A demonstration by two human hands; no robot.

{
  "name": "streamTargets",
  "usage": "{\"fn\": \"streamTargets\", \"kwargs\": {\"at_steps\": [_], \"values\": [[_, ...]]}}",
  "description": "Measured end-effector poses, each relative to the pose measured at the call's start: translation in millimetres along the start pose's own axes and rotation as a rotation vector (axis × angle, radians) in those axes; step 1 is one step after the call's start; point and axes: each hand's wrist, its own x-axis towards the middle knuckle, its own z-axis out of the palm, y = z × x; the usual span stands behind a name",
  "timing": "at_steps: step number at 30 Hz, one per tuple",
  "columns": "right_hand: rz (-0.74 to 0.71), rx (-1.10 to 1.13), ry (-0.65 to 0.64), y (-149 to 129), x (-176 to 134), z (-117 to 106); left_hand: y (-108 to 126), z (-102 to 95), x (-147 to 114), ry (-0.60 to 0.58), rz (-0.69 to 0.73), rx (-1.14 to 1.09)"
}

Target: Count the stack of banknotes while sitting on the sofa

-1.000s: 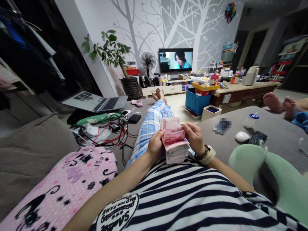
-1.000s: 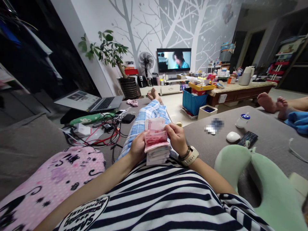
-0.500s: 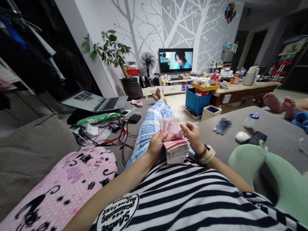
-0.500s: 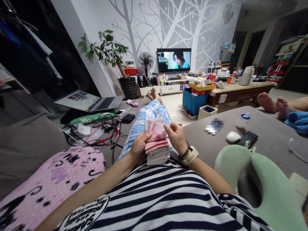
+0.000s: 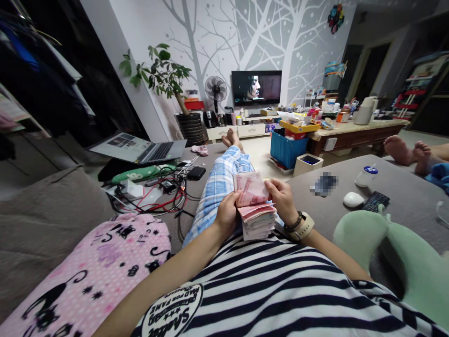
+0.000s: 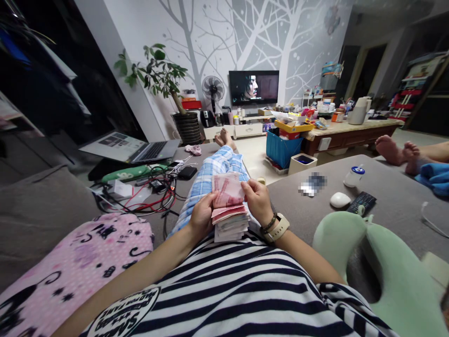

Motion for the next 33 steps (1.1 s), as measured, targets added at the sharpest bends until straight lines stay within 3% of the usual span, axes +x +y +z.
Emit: {"fn": "streamTargets", "kwargs": {"at_steps": [12, 33], "values": [[-0.009, 0.073, -0.032, 4, -2, 0, 3, 5.2, -3, -0.070, -0.054, -0.028], [-0.022, 0.126, -0.057, -1, -3, 0, 8, 8.8, -6, -0.020, 0.017, 0.052]]}}
